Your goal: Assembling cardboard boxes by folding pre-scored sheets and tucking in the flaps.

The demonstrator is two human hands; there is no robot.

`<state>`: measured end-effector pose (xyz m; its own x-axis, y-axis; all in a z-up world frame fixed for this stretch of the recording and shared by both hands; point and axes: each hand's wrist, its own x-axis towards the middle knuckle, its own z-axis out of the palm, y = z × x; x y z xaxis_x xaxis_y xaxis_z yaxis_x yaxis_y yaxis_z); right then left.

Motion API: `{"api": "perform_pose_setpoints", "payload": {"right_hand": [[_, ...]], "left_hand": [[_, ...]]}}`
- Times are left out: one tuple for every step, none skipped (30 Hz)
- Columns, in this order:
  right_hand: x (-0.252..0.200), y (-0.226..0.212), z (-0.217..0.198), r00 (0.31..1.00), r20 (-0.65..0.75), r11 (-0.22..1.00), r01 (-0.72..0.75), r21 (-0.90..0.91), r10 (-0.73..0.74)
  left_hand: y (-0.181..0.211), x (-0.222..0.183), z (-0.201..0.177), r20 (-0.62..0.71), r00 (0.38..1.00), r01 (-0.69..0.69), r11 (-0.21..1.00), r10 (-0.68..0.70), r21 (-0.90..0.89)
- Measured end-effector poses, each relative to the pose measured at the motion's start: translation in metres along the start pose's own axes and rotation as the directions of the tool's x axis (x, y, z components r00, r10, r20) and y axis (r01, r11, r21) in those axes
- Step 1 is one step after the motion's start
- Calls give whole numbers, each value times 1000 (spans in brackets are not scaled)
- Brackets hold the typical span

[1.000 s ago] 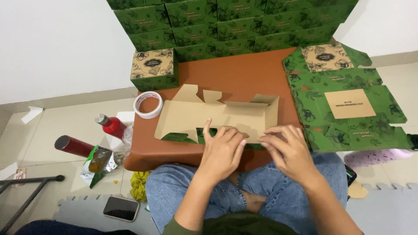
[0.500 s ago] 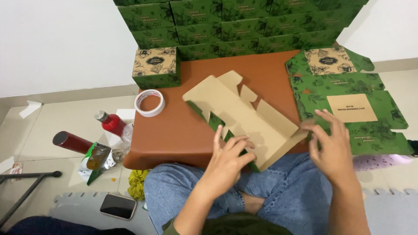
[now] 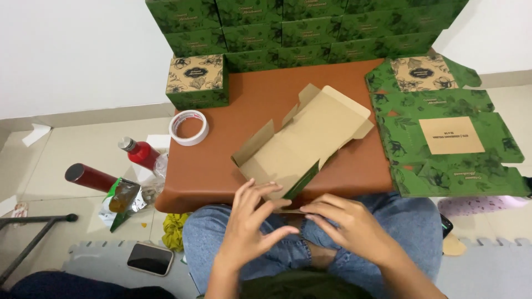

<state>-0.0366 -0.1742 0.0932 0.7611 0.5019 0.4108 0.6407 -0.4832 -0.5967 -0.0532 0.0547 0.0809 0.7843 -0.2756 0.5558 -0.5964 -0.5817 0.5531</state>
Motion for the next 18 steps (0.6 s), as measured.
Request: {"api": "perform_pose_setpoints", "payload": {"right_hand": [[6, 2, 1, 1000, 4, 1000, 3, 5, -3], [12, 4, 2, 999, 30, 997, -13, 77, 11], [18, 6, 3, 998, 56, 989, -32, 146, 24], [24, 8, 4, 998, 59, 989, -29, 148, 21], [31, 11, 4, 997, 41, 998, -62, -3, 62], [37, 13, 3, 995, 15, 984, -97, -152, 100], [39, 19, 4, 995, 13, 983, -97, -155, 100], [40, 25, 5, 995, 5, 968, -97, -232, 101], [41, 31, 6, 995, -1, 947, -97, -306, 102], [43, 31, 3, 995, -1, 947, -98, -307, 103], [43, 30, 2, 990, 26, 948, -123, -292, 137], [44, 30, 0, 984, 55, 949, -149, -277, 170], [44, 31, 1, 983, 57, 949, -151, -277, 173], [43, 32, 3, 984, 51, 947, -149, -285, 170], [43, 33, 4, 985, 42, 945, -146, -292, 165], [43, 33, 4, 985, 42, 945, -147, -291, 166], [43, 33, 5, 988, 33, 947, -134, -292, 150], [43, 33, 6, 991, 25, 949, -122, -292, 135]], "left_hand": [[-2, -4, 3, -2, 1000, 6, 1000, -6, 4], [-3, -8, 5, -38, 999, 29, 999, -28, 33], [-4, -11, 8, -76, 996, 51, 997, -47, 59], [-3, -12, 8, -78, 996, 55, 997, -50, 61], [-2, -12, 9, -106, 992, 73, 994, -65, 76], [-1, -12, 10, -134, 988, 92, 992, -79, 90], [0, -12, 12, -135, 988, 88, 992, -76, 88], [0, -11, 15, -180, 979, 111, 989, -91, 102], [1, -12, 17, -224, 969, 136, 984, -108, 114], [1, -11, 19, -223, 969, 135, 984, -107, 113], [2, -11, 20, -259, 957, 162, 981, -130, 107], [2, -11, 22, -293, 944, 189, 977, -153, 101], [2, -11, 24, -291, 944, 192, 976, -156, 99], [2, -11, 26, -309, 939, 190, 977, -151, 102], [2, -10, 27, -329, 934, 186, 977, -142, 106], [2, -9, 29, -328, 934, 186, 977, -142, 106], [3, -8, 31, -325, 937, 180, 974, -127, 138], [3, -7, 32, -321, 940, 173, 970, -112, 169]]}}
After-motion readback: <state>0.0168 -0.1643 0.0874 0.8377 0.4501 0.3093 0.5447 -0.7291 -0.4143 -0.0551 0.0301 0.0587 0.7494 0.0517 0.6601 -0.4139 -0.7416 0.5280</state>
